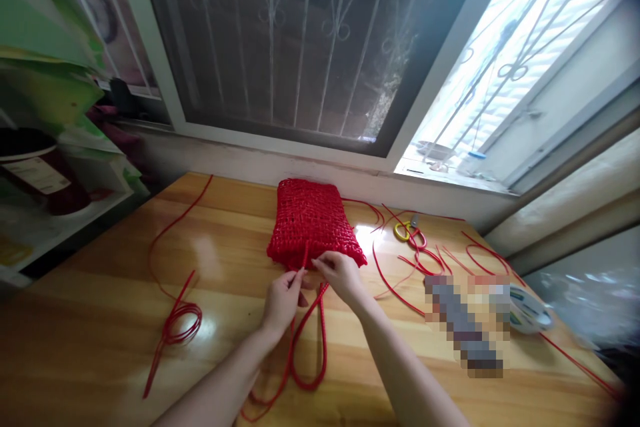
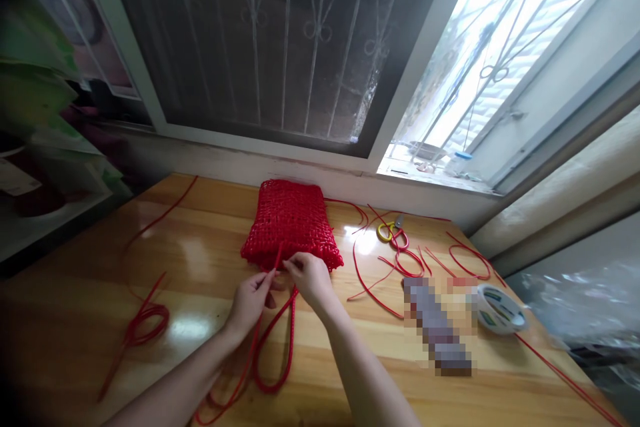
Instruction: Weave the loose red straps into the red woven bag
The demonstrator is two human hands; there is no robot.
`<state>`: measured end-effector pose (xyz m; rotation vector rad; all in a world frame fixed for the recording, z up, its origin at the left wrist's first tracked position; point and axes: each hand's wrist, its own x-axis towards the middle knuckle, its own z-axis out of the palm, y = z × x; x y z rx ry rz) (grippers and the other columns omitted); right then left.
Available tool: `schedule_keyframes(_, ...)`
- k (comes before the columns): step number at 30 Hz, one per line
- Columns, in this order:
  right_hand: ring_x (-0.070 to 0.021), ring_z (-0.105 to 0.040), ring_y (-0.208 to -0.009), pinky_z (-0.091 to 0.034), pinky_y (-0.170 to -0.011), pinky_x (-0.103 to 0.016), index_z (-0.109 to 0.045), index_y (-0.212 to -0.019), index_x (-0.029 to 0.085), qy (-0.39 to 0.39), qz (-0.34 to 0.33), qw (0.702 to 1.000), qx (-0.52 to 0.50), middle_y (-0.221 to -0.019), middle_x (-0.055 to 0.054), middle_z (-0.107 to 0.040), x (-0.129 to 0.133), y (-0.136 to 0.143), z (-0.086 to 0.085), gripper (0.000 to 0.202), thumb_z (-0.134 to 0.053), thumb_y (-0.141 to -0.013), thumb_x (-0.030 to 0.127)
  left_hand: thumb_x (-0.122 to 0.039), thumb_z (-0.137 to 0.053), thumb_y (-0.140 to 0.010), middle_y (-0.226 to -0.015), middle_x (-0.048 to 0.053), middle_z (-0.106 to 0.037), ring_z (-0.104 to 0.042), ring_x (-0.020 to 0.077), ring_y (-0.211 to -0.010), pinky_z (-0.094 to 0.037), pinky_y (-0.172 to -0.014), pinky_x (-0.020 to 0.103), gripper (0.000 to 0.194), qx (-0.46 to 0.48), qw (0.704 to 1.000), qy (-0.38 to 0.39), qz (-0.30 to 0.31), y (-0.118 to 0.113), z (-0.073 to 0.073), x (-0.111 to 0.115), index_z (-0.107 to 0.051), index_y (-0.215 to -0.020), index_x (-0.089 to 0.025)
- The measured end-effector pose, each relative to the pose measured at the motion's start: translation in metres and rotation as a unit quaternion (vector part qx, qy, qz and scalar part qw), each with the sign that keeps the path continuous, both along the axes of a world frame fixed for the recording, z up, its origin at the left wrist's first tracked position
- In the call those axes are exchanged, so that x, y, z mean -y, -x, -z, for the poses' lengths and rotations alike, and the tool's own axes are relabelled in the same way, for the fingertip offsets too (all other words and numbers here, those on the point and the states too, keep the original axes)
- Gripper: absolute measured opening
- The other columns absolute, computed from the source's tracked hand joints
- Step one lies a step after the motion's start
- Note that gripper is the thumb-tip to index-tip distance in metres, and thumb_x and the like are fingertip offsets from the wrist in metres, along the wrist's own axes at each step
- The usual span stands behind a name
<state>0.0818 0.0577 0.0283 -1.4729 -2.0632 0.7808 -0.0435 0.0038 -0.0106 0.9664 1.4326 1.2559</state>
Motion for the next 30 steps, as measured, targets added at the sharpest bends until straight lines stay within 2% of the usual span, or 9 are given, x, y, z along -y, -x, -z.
schedule_keyframes(3, -0.0139, -0.057, -0.071, -0.038, -0.061, -0.021, -0.067, -0.082, 0.022, -0.058, -0.059, 0.996, 0.028, -0.079, -0.002, -0.066, 0.001, 0.015, -0.02, 0.023, -0.054, -0.075, 0.039, -0.035, -0.043, -0.078, -0.054, 0.001, -0.062, -0.052, 0.0103, -0.039, -0.037, -0.043, 0.021, 0.029, -0.105, 0.993, -0.037, 0.027, 0.003, -0.002, 0.002, -0.061, -0.07, -0.014)
schedule_keyframes(6, -0.015, -0.056, -0.069, -0.036, -0.058, -0.022, -0.067, -0.075, 0.022, -0.039, -0.116, 0.989, 0.089, -0.075, -0.002, -0.065, 0.0, 0.033, -0.028, 0.022, -0.058, -0.07, 0.041, -0.025, -0.044, -0.075, -0.043, -0.001, -0.055, -0.05, 0.0101, -0.038, -0.034, -0.042, 0.021, 0.026, -0.117, 0.992, -0.023, 0.033, 0.003, -0.001, 0.001, -0.058, -0.057, -0.013)
schedule_keyframes(9, -0.0127, -0.054, -0.062, -0.034, -0.055, -0.021, -0.065, -0.07, 0.02, 0.022, -0.141, 0.986, 0.091, -0.067, 0.0, -0.064, -0.005, 0.042, -0.028, 0.012, -0.058, -0.07, 0.03, -0.023, -0.046, -0.072, -0.045, 0.0, -0.054, -0.046, 0.0086, -0.036, -0.033, -0.04, 0.021, 0.024, -0.015, 0.999, -0.009, 0.036, 0.0, 0.005, -0.004, -0.055, -0.053, -0.012)
schedule_keyframes(13, -0.0102, -0.05, -0.055, -0.033, -0.05, -0.02, -0.061, -0.07, 0.017, 0.092, -0.16, 0.983, 0.008, -0.061, 0.002, -0.059, -0.012, 0.04, -0.024, 0.01, -0.055, -0.071, 0.025, -0.029, -0.049, -0.074, -0.056, 0.001, -0.057, -0.047, 0.008, -0.04, -0.04, -0.044, 0.022, 0.02, 0.157, 0.986, 0.031, 0.046, 0.001, 0.006, -0.006, -0.054, -0.067, -0.012)
schedule_keyframes(16, -0.0094, -0.049, -0.053, -0.034, -0.049, -0.019, -0.058, -0.07, 0.017, 0.12, -0.172, 0.977, -0.048, -0.061, 0.002, -0.057, -0.015, 0.034, -0.02, 0.011, -0.055, -0.072, 0.027, -0.027, -0.056, -0.072, -0.063, 0.001, -0.057, -0.049, 0.0075, -0.048, -0.045, -0.053, 0.024, 0.016, 0.299, 0.948, 0.068, 0.084, 0.006, -0.001, -0.004, -0.055, -0.074, -0.011)
schedule_keyframes(21, -0.0083, -0.048, -0.055, -0.036, -0.05, -0.019, -0.054, -0.071, 0.016, 0.205, -0.193, 0.943, -0.179, -0.061, 0.003, -0.052, -0.02, 0.027, -0.016, 0.02, -0.056, -0.072, 0.036, -0.014, -0.058, -0.072, -0.063, -0.001, -0.053, -0.046, 0.0047, -0.05, -0.047, -0.06, 0.024, 0.004, 0.455, 0.872, 0.094, 0.157, 0.016, -0.006, -0.002, -0.056, -0.074, -0.012)
schedule_keyframes(23, -0.0077, -0.046, -0.055, -0.035, -0.049, -0.018, -0.053, -0.071, 0.016, 0.218, -0.198, 0.934, -0.203, -0.061, 0.004, -0.051, -0.021, 0.024, -0.016, 0.023, -0.057, -0.072, 0.039, -0.013, -0.056, -0.074, -0.062, -0.001, -0.053, -0.047, 0.005, -0.051, -0.047, -0.06, 0.024, 0.001, 0.466, 0.864, 0.104, 0.159, 0.017, -0.004, -0.002, -0.057, -0.074, -0.012)
schedule_keyframes(25, -0.0072, -0.045, -0.055, -0.034, -0.049, -0.018, -0.053, -0.072, 0.016, 0.224, -0.207, 0.928, -0.214, -0.062, 0.004, -0.05, -0.021, 0.022, -0.016, 0.025, -0.058, -0.071, 0.04, -0.012, -0.055, -0.075, -0.063, 0.0, -0.055, -0.05, 0.006, -0.052, -0.048, -0.063, 0.025, 0.003, 0.455, 0.871, 0.111, 0.149, 0.017, -0.003, -0.002, -0.057, -0.075, -0.011)
schedule_keyframes(30, -0.0076, -0.048, -0.057, -0.035, -0.052, -0.019, -0.054, -0.074, 0.016, 0.247, -0.232, 0.915, -0.218, -0.066, 0.003, -0.052, -0.022, 0.015, -0.017, 0.025, -0.06, -0.07, 0.04, -0.008, -0.055, -0.074, -0.083, 0.007, -0.063, -0.06, 0.0142, -0.078, -0.047, -0.077, 0.029, 0.013, 0.427, 0.886, 0.122, 0.135, 0.016, -0.005, -0.002, -0.059, -0.086, -0.011)
